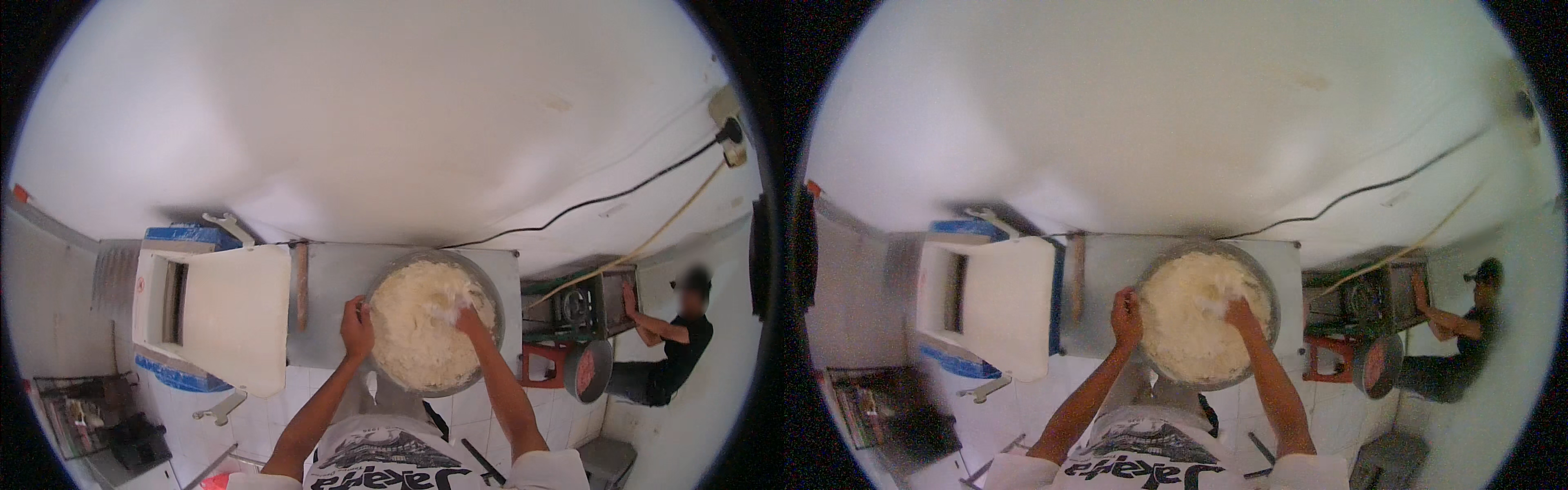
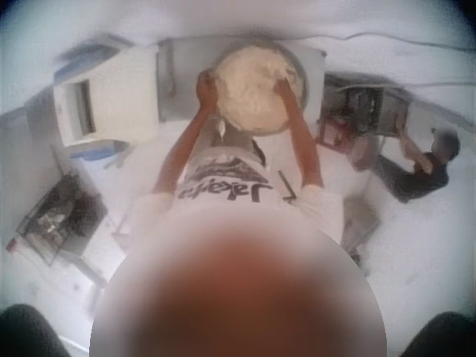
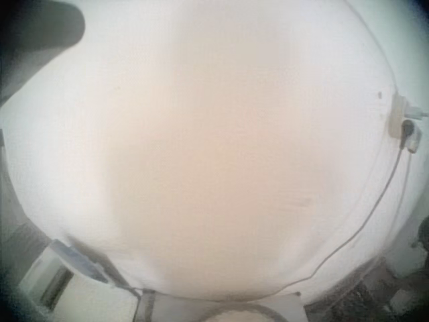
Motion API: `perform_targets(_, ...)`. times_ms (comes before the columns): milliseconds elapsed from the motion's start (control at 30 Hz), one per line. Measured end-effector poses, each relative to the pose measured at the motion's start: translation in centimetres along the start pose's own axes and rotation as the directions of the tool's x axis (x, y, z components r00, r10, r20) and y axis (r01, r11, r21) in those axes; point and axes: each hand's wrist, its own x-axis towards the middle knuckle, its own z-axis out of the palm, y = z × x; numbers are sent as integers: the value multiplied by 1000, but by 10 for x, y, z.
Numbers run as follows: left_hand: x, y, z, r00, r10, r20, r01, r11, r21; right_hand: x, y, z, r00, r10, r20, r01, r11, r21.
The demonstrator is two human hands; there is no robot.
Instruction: The person kneads a large mass of dough in a metal bowl using both hands, repeatedly folding and pressing the mixture. A coworker operates a meat grinder nearby, but the camera wearer focuses solely on the dough.
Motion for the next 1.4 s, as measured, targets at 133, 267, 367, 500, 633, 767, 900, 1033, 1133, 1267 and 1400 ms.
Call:
perform_targets(133,3,1,5,986,128,-108,-111,983,147,92,42,71,863,245,441,-435,804,404)
perform_targets(267,1,28,17,993,98,-65,-88,986,142,91,56,104,838,133,529,-450,717,533)
perform_targets(367,4,17,3,996,69,-65,-58,987,149,60,17,97,877,45,478,-186,950,252)
perform_targets(500,-4,10,-4,992,15,-126,-2,994,106,-47,-36,30,972,-174,157,162,983,88)
perform_targets(633,-3,6,6,996,0,-94,0,1000,5,-106,22,18,841,-384,380,369,922,116)
perform_targets(767,-50,-29,-4,990,-76,-115,61,990,-127,-42,32,-51,847,-343,405,392,919,-42)
perform_targets(900,-136,-48,-26,987,-156,47,163,941,-298,38,-27,-59,881,-473,20,467,875,128)
perform_targets(1033,-212,-56,-1,985,-170,38,174,932,-317,113,-98,-6,609,-431,666,571,821,8)
perform_targets(1133,-205,22,-1,924,-383,4,381,917,-118,139,-111,27,672,-363,646,472,881,4)
perform_targets(1267,-178,27,13,992,-105,71,99,992,75,147,7,100,610,-259,749,412,911,-21)
perform_targets(1400,-165,-36,-9,995,-24,94,-3,962,273,68,-16,45,694,-404,596,446,891,85)
